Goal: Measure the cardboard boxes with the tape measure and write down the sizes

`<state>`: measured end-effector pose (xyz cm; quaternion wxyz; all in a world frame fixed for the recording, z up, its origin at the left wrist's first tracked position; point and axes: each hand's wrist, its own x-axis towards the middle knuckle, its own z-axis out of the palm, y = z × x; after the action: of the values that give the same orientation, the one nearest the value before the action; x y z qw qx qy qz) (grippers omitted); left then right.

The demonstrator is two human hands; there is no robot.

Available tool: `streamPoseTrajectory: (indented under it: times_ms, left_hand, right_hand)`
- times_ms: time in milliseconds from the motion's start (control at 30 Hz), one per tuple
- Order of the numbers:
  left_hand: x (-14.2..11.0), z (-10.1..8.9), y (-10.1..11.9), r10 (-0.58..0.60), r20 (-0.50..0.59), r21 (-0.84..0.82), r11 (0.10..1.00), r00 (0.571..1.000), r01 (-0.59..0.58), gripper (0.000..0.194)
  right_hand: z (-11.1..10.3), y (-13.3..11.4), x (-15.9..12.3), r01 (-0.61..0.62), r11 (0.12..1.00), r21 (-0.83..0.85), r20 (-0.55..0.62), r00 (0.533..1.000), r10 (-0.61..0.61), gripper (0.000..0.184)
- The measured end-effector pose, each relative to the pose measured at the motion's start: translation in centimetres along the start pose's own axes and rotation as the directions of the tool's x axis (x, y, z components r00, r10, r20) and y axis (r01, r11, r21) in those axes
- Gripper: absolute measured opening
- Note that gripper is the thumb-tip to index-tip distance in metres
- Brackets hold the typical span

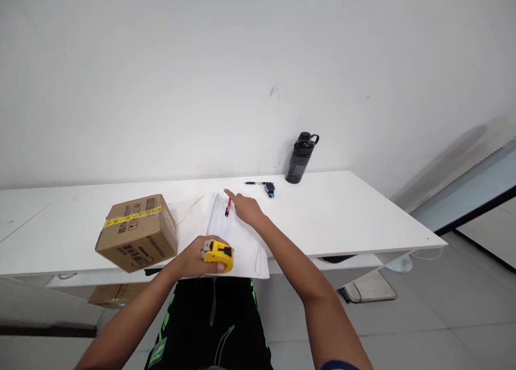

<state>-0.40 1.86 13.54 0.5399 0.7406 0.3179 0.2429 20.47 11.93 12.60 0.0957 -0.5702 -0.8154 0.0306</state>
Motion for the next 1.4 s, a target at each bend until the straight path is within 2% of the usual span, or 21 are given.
streamPoseTrajectory:
  times_ms: [67,133,233,300,367,433,467,533,567,633,833,1100,1400]
  left_hand:
    - [3.8,-1.0,-1.2,-0.054,-0.006,0.049,0.997,0.999,0.054,0.042]
    - [7.1,-2.0,-2.6,-0.099,-0.025,0.049,0.994,0.995,0.101,0.038]
    - [10.2,-3.4,-4.7,-0.125,-0.015,-0.032,0.992,0.992,0.124,0.037]
    - [11.1,-3.9,-5.9,-0.110,0.028,-0.109,0.988,0.993,0.113,0.037]
    - [11.4,-4.1,-6.7,-0.097,0.085,-0.119,0.987,0.992,0.107,0.038]
    - [11.6,-4.3,-7.2,-0.074,0.117,-0.013,0.997,0.990,0.076,0.035]
    - [11.7,-4.3,-7.3,-0.046,0.121,0.045,0.998,0.992,0.041,0.034]
    - [12.2,-4.5,-7.2,0.014,0.126,0.132,0.991,0.992,-0.030,0.033]
    - [12.3,-4.5,-7.2,0.036,0.132,0.166,0.984,0.991,-0.058,0.033]
    - [12.6,-4.5,-7.2,0.057,0.143,0.222,0.971,0.988,-0.088,0.033]
    - [12.1,-4.2,-7.3,0.060,0.119,0.280,0.956,0.991,-0.091,0.035]
    - [12.0,-4.1,-7.3,0.008,0.082,0.303,0.952,0.997,-0.032,0.041]
    - [12.0,-4.1,-7.7,0.021,0.084,0.282,0.958,0.996,-0.044,0.040]
  right_hand:
    - [1.0,1.5,3.7,0.061,0.996,-0.061,0.062,0.996,-0.057,0.056]
    - [2.0,2.7,5.8,0.144,0.989,-0.041,0.067,0.988,-0.141,0.045]
    - [3.0,5.0,6.6,0.187,0.982,0.001,0.006,0.982,-0.187,0.029]
    - [3.8,6.7,6.3,0.114,0.993,0.037,-0.067,0.992,-0.111,0.027]
    - [4.6,7.9,6.0,-0.014,0.997,0.078,-0.134,0.991,0.024,0.033]
    - [5.5,8.3,6.2,-0.119,0.956,0.267,-0.220,0.958,0.181,0.039]
    - [6.0,8.2,6.4,-0.132,0.903,0.409,-0.248,0.936,0.249,0.040]
    - [6.7,7.8,6.9,-0.101,0.721,0.686,-0.222,0.914,0.339,0.041]
    - [6.9,7.5,7.1,-0.083,0.628,0.774,-0.182,0.920,0.347,0.041]
    - [7.1,7.1,7.3,-0.095,0.545,0.833,-0.117,0.932,0.342,0.044]
    - [6.8,6.4,7.1,-0.200,0.589,0.783,-0.074,0.910,0.407,0.042]
    - [6.7,6.1,7.4,-0.190,0.597,0.780,-0.076,0.917,0.392,0.037]
    - [6.6,6.1,7.3,-0.194,0.581,0.791,-0.078,0.909,0.410,0.037]
